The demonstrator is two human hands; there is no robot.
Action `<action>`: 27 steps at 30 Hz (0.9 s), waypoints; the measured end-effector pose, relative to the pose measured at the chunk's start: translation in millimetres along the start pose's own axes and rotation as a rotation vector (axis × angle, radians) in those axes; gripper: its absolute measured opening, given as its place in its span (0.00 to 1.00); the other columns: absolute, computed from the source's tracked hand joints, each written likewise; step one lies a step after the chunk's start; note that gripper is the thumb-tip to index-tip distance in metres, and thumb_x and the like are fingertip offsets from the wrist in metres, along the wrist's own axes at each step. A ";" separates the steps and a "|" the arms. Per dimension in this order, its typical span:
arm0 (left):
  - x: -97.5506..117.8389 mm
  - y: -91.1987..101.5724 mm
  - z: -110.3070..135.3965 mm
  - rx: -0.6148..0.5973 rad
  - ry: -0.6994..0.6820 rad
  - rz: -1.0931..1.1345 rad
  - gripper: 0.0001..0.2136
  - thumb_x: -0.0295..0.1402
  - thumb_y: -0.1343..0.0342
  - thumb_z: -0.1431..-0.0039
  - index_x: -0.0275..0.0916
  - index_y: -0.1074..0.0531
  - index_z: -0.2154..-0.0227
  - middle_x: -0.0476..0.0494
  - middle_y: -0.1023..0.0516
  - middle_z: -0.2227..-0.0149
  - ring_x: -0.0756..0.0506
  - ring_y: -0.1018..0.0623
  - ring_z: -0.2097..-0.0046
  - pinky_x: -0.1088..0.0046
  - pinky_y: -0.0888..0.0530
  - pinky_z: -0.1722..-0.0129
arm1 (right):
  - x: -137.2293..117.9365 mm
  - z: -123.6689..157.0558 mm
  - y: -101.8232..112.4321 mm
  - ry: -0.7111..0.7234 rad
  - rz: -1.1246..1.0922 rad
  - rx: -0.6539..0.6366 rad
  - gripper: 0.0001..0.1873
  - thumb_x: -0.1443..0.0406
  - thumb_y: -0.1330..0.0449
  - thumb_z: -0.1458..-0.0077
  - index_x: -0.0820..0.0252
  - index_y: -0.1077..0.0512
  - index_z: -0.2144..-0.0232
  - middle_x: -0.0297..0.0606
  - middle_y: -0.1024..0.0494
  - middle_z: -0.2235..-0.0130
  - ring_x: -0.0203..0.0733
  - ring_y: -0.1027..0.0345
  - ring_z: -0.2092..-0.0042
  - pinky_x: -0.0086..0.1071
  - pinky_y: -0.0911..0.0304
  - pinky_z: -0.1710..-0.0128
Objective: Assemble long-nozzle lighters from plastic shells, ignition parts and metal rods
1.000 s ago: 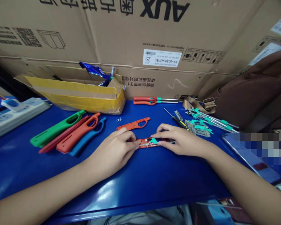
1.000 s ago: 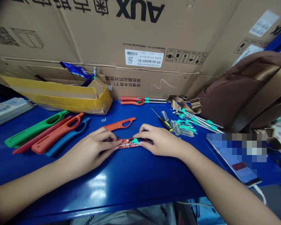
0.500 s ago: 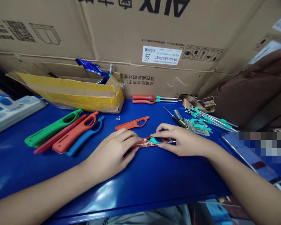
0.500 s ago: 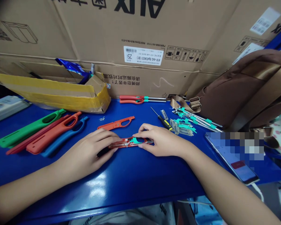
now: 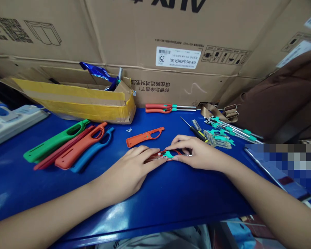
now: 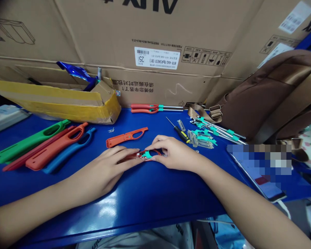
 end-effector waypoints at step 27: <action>2.8 -0.3 -3.5 -0.025 -0.029 0.012 0.26 0.20 0.52 0.34 0.45 0.35 0.35 0.42 0.28 0.39 0.38 0.32 0.45 0.53 0.27 0.44 | -11.1 7.0 1.9 0.109 0.197 -0.055 0.16 0.68 0.42 0.35 0.57 0.24 0.46 0.42 0.24 0.48 0.42 0.27 0.53 0.36 0.31 0.52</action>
Point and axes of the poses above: each hand's wrist, its own z-axis away from the middle knuckle, its own y-axis out of the back of the hand, x = y × z, the point moved 2 cm from there along -z, towards the middle knuckle
